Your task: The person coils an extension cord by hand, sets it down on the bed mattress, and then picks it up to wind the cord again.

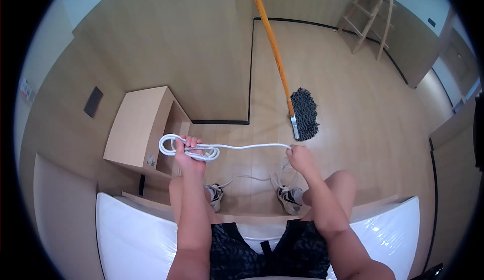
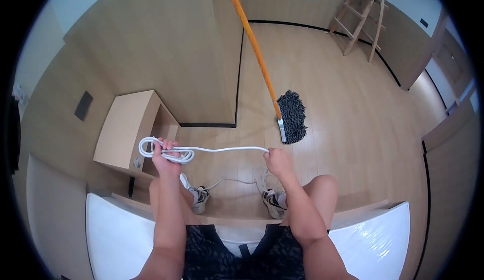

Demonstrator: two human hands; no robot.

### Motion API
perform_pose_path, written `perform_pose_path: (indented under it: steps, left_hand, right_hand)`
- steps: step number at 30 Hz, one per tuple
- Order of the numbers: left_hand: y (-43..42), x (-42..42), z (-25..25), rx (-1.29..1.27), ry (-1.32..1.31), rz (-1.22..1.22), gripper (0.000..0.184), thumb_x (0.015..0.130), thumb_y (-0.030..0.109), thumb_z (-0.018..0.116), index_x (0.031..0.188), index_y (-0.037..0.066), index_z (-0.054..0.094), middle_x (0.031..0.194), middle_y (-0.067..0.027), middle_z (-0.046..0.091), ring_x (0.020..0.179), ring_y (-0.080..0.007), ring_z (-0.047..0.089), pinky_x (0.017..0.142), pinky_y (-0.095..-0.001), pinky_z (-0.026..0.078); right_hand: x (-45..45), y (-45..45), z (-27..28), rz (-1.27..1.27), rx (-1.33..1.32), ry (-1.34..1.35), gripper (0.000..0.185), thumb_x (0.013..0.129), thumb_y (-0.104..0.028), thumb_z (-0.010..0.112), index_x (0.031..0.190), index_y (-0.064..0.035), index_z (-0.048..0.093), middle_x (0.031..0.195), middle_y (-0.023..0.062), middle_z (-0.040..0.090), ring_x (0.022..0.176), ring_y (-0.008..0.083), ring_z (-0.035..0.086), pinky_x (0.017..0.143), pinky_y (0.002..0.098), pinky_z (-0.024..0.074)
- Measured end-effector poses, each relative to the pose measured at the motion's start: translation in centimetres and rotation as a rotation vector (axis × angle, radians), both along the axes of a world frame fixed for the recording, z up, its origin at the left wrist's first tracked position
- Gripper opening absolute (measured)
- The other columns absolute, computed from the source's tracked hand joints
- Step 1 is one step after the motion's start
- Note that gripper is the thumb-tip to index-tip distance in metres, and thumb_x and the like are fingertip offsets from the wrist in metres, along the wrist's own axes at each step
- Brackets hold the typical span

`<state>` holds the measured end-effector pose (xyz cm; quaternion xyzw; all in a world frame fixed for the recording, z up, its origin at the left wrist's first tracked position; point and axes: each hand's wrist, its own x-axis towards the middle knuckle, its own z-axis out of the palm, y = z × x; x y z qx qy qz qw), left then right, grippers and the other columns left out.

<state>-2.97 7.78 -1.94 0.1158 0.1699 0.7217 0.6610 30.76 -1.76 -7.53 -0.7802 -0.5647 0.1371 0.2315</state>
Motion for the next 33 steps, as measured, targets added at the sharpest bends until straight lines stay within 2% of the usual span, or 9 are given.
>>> perform_pose_path:
  steps: [1, 2, 6, 11, 20, 24, 26, 29, 33]
  left_hand:
    - [-0.1, -0.1, 0.0, 0.012, -0.043, -0.018, 0.021, 0.104, 0.026, 0.044, 0.095, 0.008, 0.051, 0.07, -0.0012, 0.042, 0.065, -0.014, 0.042, 0.073, -0.0318, 0.043]
    - [-0.2, -0.3, -0.1, 0.026, -0.085, -0.037, 0.021, 0.104, 0.026, 0.045, 0.096, 0.008, 0.051, 0.07, -0.0009, 0.041, 0.065, -0.014, 0.043, 0.072, -0.0314, 0.043]
    - [-1.7, 0.8, 1.0, 0.037, -0.067, -0.13, 0.017, 0.103, 0.024, 0.048, 0.097, 0.009, 0.052, 0.069, -0.0004, 0.041, 0.064, -0.0132, 0.042, 0.072, -0.0316, 0.044]
    - [-0.8, 1.2, -0.8, -0.036, 0.112, -0.075, 0.014, 0.103, 0.023, 0.048, 0.097, 0.011, 0.052, 0.071, 0.0005, 0.041, 0.066, -0.0127, 0.042, 0.074, -0.0324, 0.044]
    - [-0.9, 1.9, -1.2, -0.082, 0.177, -0.102, 0.012, 0.101, 0.022, 0.052, 0.098, 0.011, 0.051, 0.074, -0.0005, 0.045, 0.07, -0.0143, 0.045, 0.078, -0.0339, 0.043]
    - [-2.7, 3.6, 0.5, -0.111, 0.092, -0.289, 0.013, 0.101, 0.021, 0.051, 0.099, 0.008, 0.05, 0.075, -0.0016, 0.046, 0.071, -0.0157, 0.047, 0.075, -0.0348, 0.043]
    - [-3.4, 4.6, 0.1, -0.051, 0.211, -0.298, 0.013, 0.101, 0.021, 0.051, 0.1, 0.008, 0.05, 0.075, -0.0022, 0.047, 0.071, -0.0157, 0.048, 0.074, -0.0341, 0.044]
    - [-3.1, 4.8, -0.6, -0.076, 0.353, -0.215, 0.013, 0.101, 0.02, 0.051, 0.099, 0.007, 0.05, 0.074, -0.0027, 0.046, 0.07, -0.015, 0.048, 0.071, -0.0314, 0.044]
    - [-2.3, 3.3, -1.7, -0.194, 0.278, -0.113, 0.011, 0.1, 0.019, 0.051, 0.097, 0.008, 0.05, 0.073, -0.0021, 0.046, 0.068, -0.0149, 0.048, 0.068, -0.0306, 0.044]
  right_hand:
    - [-0.4, 0.4, -0.5, -0.047, 0.05, 0.024, 0.022, 0.09, -0.022, 0.055, 0.092, -0.0032, 0.066, 0.083, 0.0228, 0.067, 0.079, 0.0403, 0.065, 0.072, 0.049, 0.0523]
    - [-1.6, 0.0, 1.3, -0.132, 0.262, 0.294, 0.021, 0.094, -0.016, 0.053, 0.093, 0.0016, 0.064, 0.074, 0.0185, 0.066, 0.072, 0.0287, 0.068, 0.066, 0.04, 0.0527]
    - [-3.9, -1.6, 6.5, 0.008, 0.943, 0.314, 0.024, 0.099, -0.015, 0.049, 0.095, 0.003, 0.064, 0.065, 0.0088, 0.064, 0.058, 0.0199, 0.062, 0.062, 0.0327, 0.0519]
    - [-0.7, 0.3, 0.9, 0.012, -0.097, 0.469, 0.022, 0.097, -0.015, 0.052, 0.095, 0.0034, 0.065, 0.064, 0.0113, 0.064, 0.057, 0.0187, 0.065, 0.056, 0.032, 0.0539]
    - [0.1, 0.4, 0.8, 0.022, 0.153, 0.72, 0.023, 0.099, -0.01, 0.048, 0.101, 0.0062, 0.065, 0.078, 0.0135, 0.068, 0.07, 0.0174, 0.068, 0.066, 0.0308, 0.0553]
    - [-2.0, -0.7, 10.8, -0.025, 0.947, 0.752, 0.023, 0.099, -0.01, 0.048, 0.104, 0.006, 0.064, 0.088, 0.013, 0.068, 0.082, 0.0149, 0.066, 0.075, 0.0294, 0.0536]
    - [-1.7, -0.6, 10.3, 0.004, 0.91, 0.625, 0.023, 0.097, -0.008, 0.048, 0.105, 0.0053, 0.065, 0.088, 0.0127, 0.068, 0.082, 0.0142, 0.065, 0.076, 0.0296, 0.0528]
    - [0.9, 0.3, 2.0, 0.144, 0.258, 0.471, 0.022, 0.089, -0.005, 0.05, 0.096, 0.0062, 0.068, 0.07, 0.0126, 0.066, 0.065, 0.0163, 0.066, 0.064, 0.0326, 0.0537]
    - [0.3, 0.0, 3.5, 0.008, -0.131, 0.576, 0.023, 0.085, 0.003, 0.046, 0.092, 0.0075, 0.067, 0.065, 0.0158, 0.065, 0.055, 0.022, 0.067, 0.049, 0.0331, 0.0548]
